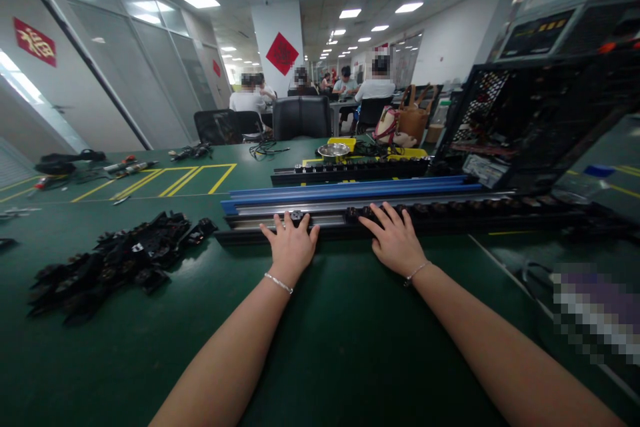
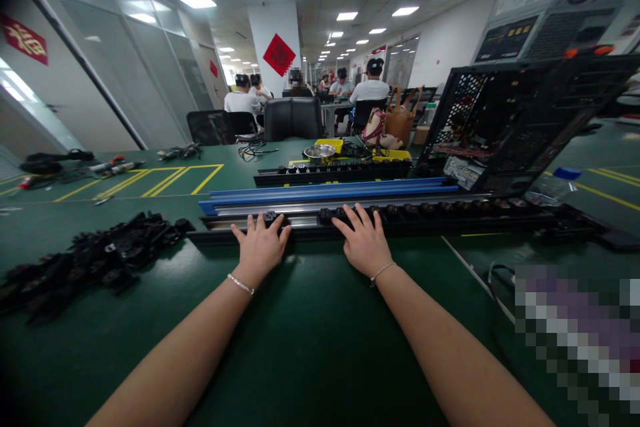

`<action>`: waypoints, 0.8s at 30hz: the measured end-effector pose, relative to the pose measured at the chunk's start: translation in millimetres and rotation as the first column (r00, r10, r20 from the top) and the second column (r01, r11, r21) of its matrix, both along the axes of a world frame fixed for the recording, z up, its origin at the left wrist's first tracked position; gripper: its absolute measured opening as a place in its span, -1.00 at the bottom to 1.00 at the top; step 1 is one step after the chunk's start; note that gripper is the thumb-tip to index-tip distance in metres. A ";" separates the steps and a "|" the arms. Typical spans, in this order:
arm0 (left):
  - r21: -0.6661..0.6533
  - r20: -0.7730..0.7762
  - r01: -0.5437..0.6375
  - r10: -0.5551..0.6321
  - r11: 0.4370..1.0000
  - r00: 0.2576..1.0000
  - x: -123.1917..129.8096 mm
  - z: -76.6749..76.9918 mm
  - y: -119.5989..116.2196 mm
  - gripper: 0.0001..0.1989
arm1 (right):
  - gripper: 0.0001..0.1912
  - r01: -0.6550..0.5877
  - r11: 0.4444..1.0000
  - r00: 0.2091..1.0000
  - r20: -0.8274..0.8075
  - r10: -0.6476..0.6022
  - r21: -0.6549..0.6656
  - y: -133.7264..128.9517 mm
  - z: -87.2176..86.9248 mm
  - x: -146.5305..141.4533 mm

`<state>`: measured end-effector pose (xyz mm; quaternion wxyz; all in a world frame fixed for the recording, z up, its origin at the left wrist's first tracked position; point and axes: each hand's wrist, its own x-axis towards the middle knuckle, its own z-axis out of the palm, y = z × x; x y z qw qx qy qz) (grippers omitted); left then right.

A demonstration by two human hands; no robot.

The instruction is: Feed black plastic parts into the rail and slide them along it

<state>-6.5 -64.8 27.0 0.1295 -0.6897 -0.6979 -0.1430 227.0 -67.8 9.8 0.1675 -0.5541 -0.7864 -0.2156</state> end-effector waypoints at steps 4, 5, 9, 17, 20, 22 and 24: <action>-0.021 0.024 -0.008 0.009 1.000 1.000 -1.9 0.7 1.0 -0.42 | -0.45 0.003 1.000 1.000 0.004 -0.003 0.001 -0.2 0.4 -0.1; -0.025 0.028 -0.008 0.008 1.000 1.000 -2.2 1.0 1.1 -0.42 | -0.45 0.003 1.000 1.000 0.007 -0.003 0.003 -0.2 0.4 -0.1; -0.049 0.040 -0.016 0.018 0.999 0.999 -2.7 2.6 1.1 -0.41 | -0.44 0.002 1.000 1.000 0.013 -0.002 0.010 0.0 -0.2 0.1; -0.028 0.033 -0.039 0.040 0.999 0.999 -5.0 2.1 2.0 -0.42 | -0.44 0.003 1.000 1.000 0.011 -0.003 -0.007 0.2 1.4 0.3; -0.017 0.029 -0.052 0.052 0.999 0.998 -7.7 1.8 3.3 -0.43 | -0.44 0.002 1.000 1.000 0.009 -0.001 -0.009 0.2 1.9 0.3; -0.014 0.036 -0.060 0.060 0.998 0.998 -10.5 2.2 4.4 -0.45 | -0.44 0.000 1.000 1.000 0.006 0.001 -0.005 0.4 1.6 0.2; -0.014 0.047 -0.065 0.066 0.998 0.997 -13.7 2.9 5.7 -0.47 | -0.44 -0.003 1.000 1.000 0.005 0.003 0.002 0.7 1.1 0.2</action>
